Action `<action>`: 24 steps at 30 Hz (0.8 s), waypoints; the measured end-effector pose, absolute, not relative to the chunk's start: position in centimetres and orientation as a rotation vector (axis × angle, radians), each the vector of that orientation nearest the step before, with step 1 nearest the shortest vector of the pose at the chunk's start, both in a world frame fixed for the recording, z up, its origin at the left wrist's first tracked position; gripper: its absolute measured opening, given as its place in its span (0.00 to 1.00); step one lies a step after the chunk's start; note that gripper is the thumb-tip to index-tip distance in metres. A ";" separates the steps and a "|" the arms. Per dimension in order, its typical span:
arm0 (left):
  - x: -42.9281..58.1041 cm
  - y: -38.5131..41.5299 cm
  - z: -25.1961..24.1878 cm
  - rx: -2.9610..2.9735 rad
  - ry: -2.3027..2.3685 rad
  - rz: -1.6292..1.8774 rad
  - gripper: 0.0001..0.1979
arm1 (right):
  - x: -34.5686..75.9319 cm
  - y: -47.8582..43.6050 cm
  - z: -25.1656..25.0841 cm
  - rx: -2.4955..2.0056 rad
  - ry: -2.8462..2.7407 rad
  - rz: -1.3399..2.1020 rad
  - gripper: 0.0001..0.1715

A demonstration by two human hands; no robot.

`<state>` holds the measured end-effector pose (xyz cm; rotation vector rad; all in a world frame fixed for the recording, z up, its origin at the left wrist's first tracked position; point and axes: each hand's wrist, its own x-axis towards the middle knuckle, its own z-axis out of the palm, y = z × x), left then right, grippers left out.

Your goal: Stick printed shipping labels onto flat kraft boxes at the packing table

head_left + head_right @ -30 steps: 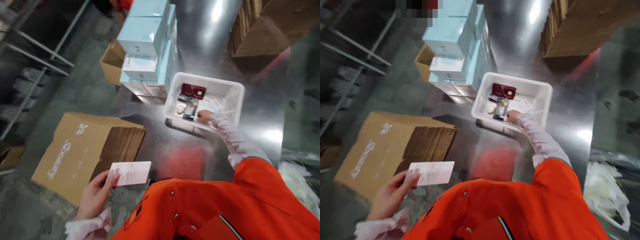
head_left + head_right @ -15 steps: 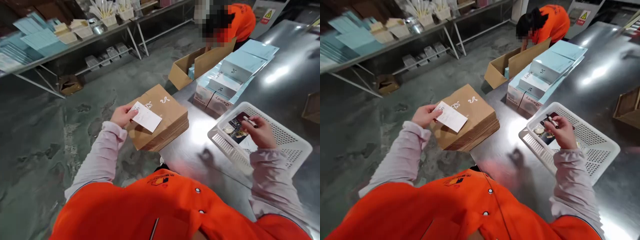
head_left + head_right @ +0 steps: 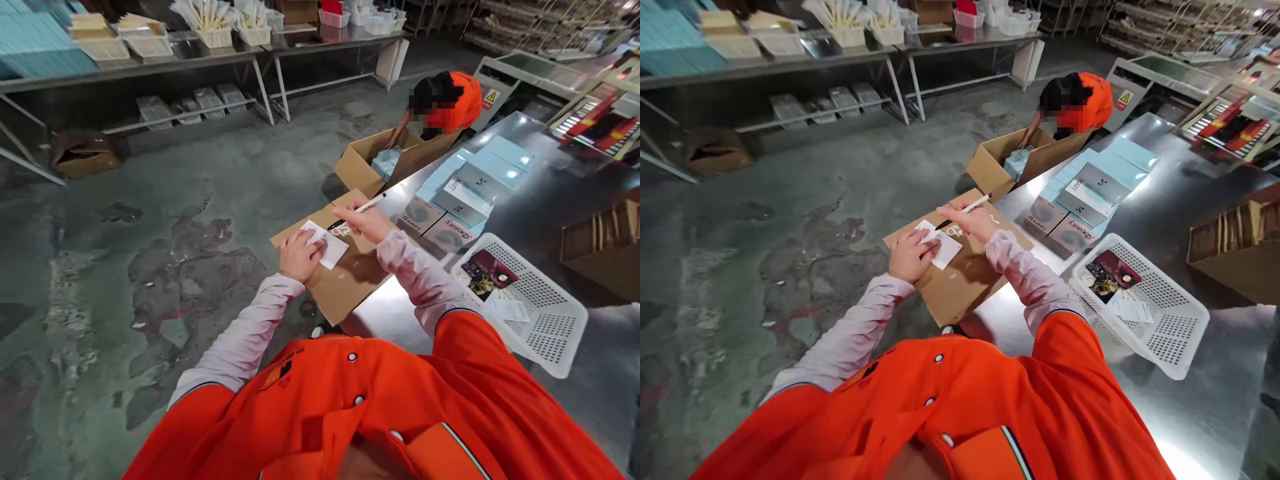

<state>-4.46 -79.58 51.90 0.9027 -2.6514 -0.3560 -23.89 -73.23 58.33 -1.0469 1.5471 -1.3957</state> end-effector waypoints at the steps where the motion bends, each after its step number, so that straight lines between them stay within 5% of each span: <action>1: -4.4 -79.5 51.6 0.911 -2.638 -0.364 0.14 | -23.0 -74.5 57.6 -1.090 1.592 -1.380 0.33; 10: -3.6 -80.4 51.0 0.900 -2.562 -0.413 0.16 | -22.9 -78.8 55.5 -0.905 1.624 -1.169 0.31; 24: -3.9 -80.8 50.3 0.852 -2.540 -0.408 0.13 | -21.3 -79.8 51.9 -1.426 1.951 -1.141 0.26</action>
